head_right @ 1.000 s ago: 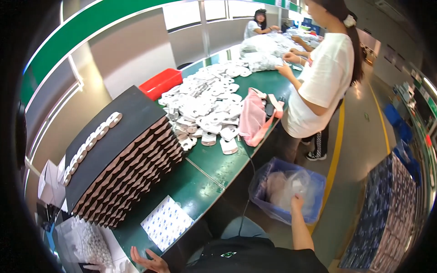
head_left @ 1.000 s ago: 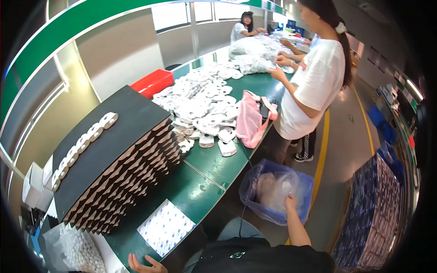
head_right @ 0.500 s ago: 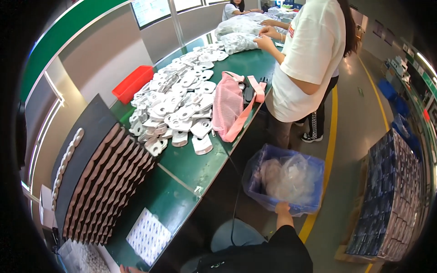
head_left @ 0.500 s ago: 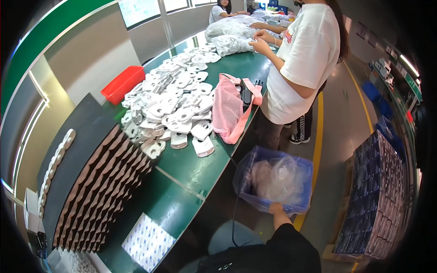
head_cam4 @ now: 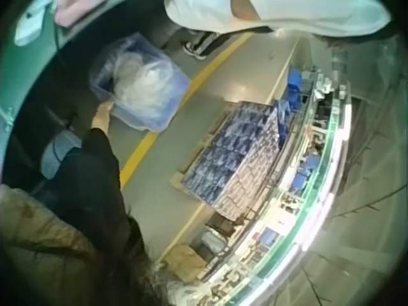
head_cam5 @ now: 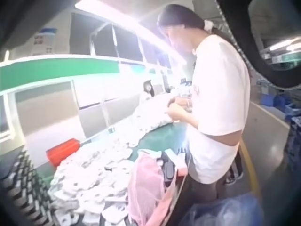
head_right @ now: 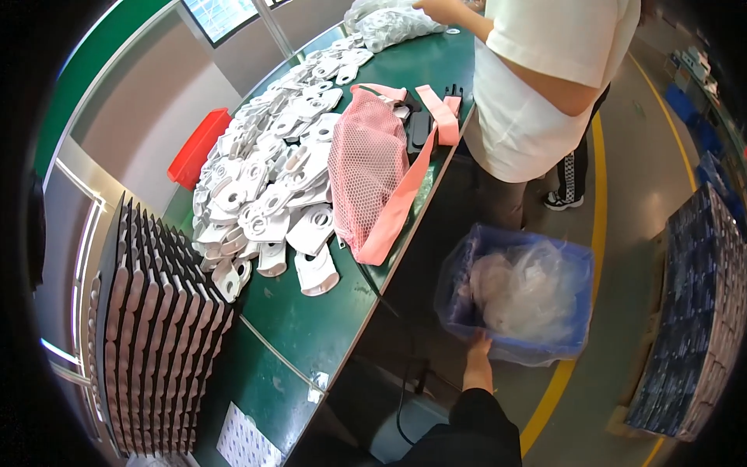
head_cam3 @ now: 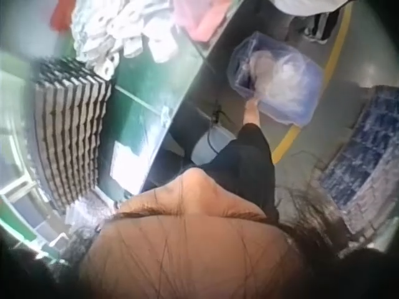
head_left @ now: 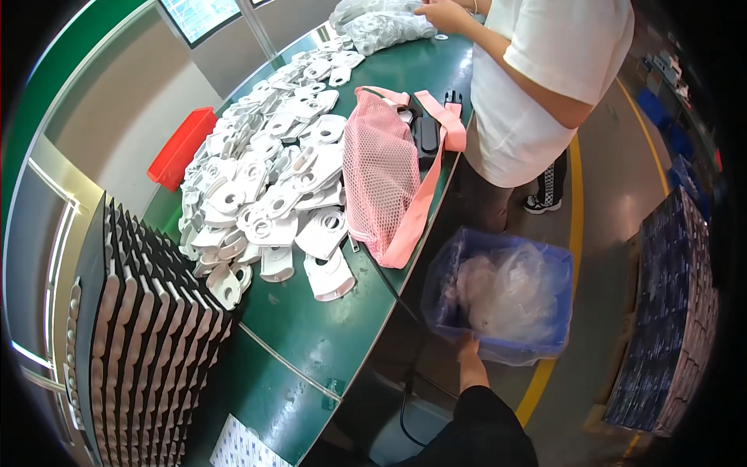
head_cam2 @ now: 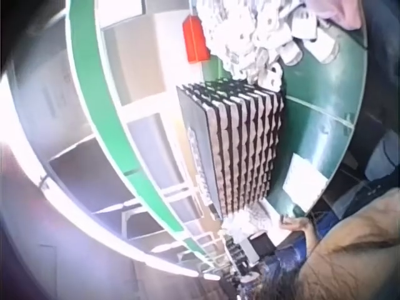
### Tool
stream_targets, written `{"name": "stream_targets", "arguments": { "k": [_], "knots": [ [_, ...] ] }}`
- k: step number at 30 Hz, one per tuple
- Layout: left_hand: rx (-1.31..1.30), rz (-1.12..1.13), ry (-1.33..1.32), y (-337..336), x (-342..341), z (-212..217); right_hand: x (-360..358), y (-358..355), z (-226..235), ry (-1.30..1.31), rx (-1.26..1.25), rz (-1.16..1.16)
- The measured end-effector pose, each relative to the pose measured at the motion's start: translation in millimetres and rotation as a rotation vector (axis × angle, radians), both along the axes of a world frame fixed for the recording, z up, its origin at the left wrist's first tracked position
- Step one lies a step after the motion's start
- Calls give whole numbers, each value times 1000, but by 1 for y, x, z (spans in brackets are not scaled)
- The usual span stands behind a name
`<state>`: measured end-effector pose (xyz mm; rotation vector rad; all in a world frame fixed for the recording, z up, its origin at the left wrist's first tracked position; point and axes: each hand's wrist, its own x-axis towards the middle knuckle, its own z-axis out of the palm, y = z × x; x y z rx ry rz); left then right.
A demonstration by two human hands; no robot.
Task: Assembling and packaging small lighting components into plastic bags at a factory workbench.
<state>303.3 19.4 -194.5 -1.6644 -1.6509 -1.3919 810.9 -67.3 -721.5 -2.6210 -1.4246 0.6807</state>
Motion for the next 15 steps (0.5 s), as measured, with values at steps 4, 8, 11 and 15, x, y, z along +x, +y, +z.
{"name": "stream_targets", "arguments": {
  "k": [4,8,11,15],
  "knots": [
    [-21,-2,16,18,10,3,-33,-3,-101,-242,693,-75],
    [-56,9,4,27,15,1,-93,35,-129,-443,609,-103],
    [-101,19,-45,29,15,-2,-80,19,-136,-631,528,-102],
    [-127,25,-57,28,25,-10,-71,33,-73,-256,-22,-94]
  ]
}}
